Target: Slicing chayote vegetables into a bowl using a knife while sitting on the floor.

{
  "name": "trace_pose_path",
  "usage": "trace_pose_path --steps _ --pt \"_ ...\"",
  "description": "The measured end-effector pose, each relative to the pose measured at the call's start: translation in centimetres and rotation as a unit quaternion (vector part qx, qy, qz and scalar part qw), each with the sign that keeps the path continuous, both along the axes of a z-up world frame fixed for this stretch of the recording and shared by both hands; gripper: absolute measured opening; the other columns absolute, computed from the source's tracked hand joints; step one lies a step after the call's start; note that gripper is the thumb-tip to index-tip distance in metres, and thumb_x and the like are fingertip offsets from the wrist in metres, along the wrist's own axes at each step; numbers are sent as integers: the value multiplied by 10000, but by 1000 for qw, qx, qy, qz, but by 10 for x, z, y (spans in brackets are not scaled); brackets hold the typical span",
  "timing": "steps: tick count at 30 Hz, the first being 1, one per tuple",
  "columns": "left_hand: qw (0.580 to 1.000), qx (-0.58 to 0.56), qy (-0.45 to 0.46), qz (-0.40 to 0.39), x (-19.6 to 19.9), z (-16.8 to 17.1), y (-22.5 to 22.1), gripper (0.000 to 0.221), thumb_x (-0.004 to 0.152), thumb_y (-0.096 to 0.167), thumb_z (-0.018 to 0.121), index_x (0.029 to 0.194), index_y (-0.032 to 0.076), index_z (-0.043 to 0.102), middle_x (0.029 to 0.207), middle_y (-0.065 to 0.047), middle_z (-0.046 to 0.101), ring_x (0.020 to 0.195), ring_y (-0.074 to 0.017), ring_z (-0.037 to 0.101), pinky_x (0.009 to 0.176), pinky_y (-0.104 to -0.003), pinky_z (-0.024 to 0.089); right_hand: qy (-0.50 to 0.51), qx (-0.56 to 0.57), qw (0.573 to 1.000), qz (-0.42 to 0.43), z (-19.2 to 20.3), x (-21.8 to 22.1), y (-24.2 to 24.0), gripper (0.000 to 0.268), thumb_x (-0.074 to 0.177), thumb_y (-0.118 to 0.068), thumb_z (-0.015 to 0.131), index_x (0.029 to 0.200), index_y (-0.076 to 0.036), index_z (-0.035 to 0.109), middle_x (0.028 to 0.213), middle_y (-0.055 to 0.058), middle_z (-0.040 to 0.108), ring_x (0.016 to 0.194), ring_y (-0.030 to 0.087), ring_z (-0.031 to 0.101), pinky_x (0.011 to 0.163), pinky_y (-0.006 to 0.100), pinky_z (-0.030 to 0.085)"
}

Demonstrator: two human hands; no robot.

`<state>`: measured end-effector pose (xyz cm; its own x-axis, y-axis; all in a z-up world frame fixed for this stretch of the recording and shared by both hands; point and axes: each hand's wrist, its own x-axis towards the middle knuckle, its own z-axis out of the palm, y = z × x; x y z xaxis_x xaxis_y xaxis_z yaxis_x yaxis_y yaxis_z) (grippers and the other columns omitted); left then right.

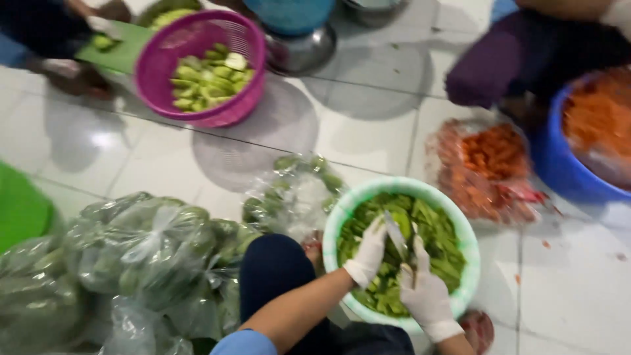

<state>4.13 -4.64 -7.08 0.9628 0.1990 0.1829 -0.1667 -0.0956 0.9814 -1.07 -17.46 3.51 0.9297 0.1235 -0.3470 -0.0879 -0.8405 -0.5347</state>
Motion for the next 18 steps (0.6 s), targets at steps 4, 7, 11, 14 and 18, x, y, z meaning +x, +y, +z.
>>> trace_pose_path --steps 4,7,11,14,18 --pt "919 -284 272 6 -13 70 -7 623 853 334 504 1398 89 329 1358 -134 454 1225 -209 468 999 -293 395 -79 -8 997 -4 -29 0 -11 620 862 -296 434 1447 -227 241 522 153 591 464 387 538 514 433 432" --pt "923 -240 299 19 -6 64 -7 672 829 399 505 1403 102 321 1434 -102 374 1310 -210 381 1063 -312 324 -67 -46 997 -10 -19 7 -4 630 866 -324 423 1457 -254 215 499 133 597 468 369 556 529 427 447" --pt "891 -278 359 1 -6 96 0 692 806 417 489 1418 139 322 1479 -59 321 1330 -225 363 1045 -346 367 38 -35 999 -7 42 6 9 653 895 -348 332 1493 -308 74 672 202 681 638 421 620 667 466 461" --pt "906 -218 363 -18 -8 87 -4 665 843 457 408 1414 128 322 1515 -33 228 1405 -190 188 1135 -352 198 98 -19 995 0 57 6 7 666 906 -331 298 1500 -321 -2 613 159 662 540 368 579 592 427 452" --pt "909 -242 338 -14 -14 111 -8 612 830 409 459 1344 78 426 1442 -77 383 1324 -218 364 1077 -326 311 46 -3 999 -12 35 -1 -1 673 892 -331 319 1502 -298 36 663 199 666 588 413 605 612 465 458"
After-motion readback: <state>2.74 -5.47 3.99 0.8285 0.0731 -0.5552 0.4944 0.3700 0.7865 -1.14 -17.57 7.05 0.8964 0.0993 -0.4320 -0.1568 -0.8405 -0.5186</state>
